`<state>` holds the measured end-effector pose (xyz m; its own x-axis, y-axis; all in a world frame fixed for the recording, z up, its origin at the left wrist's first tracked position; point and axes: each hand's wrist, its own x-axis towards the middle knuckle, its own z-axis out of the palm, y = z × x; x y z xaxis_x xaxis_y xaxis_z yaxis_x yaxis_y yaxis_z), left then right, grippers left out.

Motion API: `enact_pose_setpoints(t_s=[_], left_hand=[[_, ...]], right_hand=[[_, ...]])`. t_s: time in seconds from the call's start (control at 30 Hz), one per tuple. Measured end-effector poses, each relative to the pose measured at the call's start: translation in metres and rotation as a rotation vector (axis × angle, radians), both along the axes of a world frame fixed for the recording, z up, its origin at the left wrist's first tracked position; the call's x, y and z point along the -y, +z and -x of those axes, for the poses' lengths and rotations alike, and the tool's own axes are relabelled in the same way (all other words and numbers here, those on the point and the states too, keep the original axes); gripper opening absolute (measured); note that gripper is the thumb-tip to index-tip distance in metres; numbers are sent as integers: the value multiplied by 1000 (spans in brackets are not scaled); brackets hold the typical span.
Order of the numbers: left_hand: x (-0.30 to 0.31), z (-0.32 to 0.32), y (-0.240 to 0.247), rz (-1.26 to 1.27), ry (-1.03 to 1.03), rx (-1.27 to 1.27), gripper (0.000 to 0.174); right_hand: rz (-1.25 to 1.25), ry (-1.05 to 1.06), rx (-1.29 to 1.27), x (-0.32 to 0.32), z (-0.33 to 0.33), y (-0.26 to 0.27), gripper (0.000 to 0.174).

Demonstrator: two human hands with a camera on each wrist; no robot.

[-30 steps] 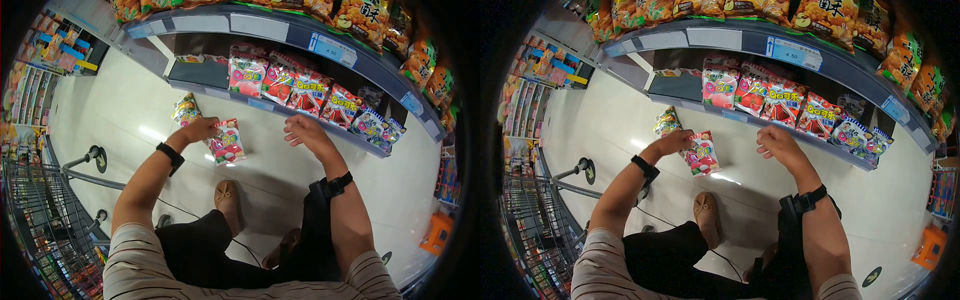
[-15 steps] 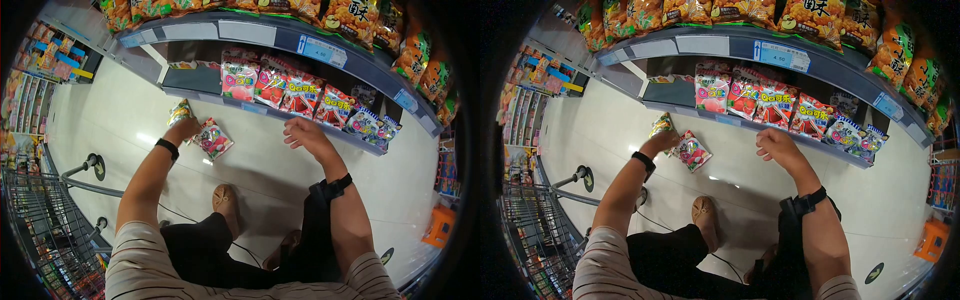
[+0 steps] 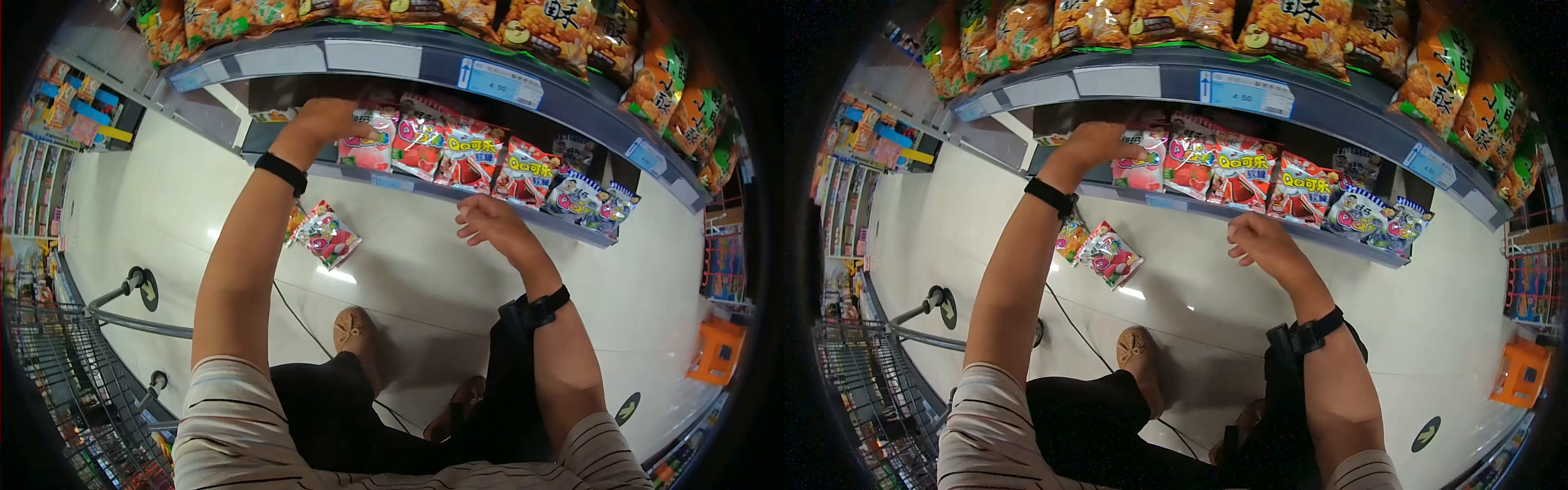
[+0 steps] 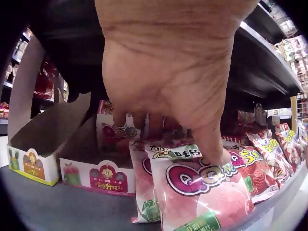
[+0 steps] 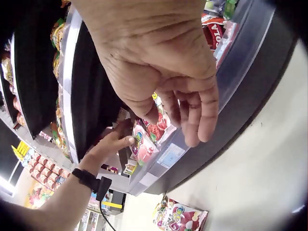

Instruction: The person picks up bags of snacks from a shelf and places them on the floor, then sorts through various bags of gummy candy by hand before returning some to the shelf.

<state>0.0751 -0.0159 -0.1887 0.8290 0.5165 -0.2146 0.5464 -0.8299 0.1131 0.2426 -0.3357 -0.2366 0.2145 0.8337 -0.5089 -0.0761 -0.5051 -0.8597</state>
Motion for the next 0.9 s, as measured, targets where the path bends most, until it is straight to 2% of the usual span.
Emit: enact_pose_setpoints(t_s=[0.03, 0.07, 0.17, 0.27, 0.37, 0.5, 0.57, 0.6, 0.7, 0.83, 0.9], left_hand=[[-3, 0, -2, 13, -7, -3, 77], [-3, 3, -5, 35, -26, 100, 73], [-13, -2, -4, 116, 60, -106, 78], [-2, -2, 14, 182, 99, -122, 77], [-12, 7, -6, 128, 45, 71, 73], [-8, 27, -3, 41, -95, 346, 52], [4, 38, 13, -42, -177, 457, 42], [12, 44, 24, -128, -279, 543, 31], [42, 62, 56, -216, -219, 478, 27], [78, 84, 18, 53, -141, 437, 27], [102, 89, -28, 266, -101, 259, 30]], right_hand=[[5, -13, 6, 3, -3, 0, 28], [1, -24, 7, 4, -5, 0, 28], [1, -26, 8, 6, -6, 2, 30], [16, 4, 8, 4, -3, 5, 38], [17, 13, 13, 3, -4, 2, 38], [16, 22, 13, 2, -1, 3, 39], [19, 29, 17, 0, 2, 5, 39], [20, 37, 22, -2, 4, 8, 39], [6, 41, 23, -5, 7, 8, 39], [-8, 13, 9, -7, 9, 3, 39], [-15, 9, -2, -8, 9, 3, 39]])
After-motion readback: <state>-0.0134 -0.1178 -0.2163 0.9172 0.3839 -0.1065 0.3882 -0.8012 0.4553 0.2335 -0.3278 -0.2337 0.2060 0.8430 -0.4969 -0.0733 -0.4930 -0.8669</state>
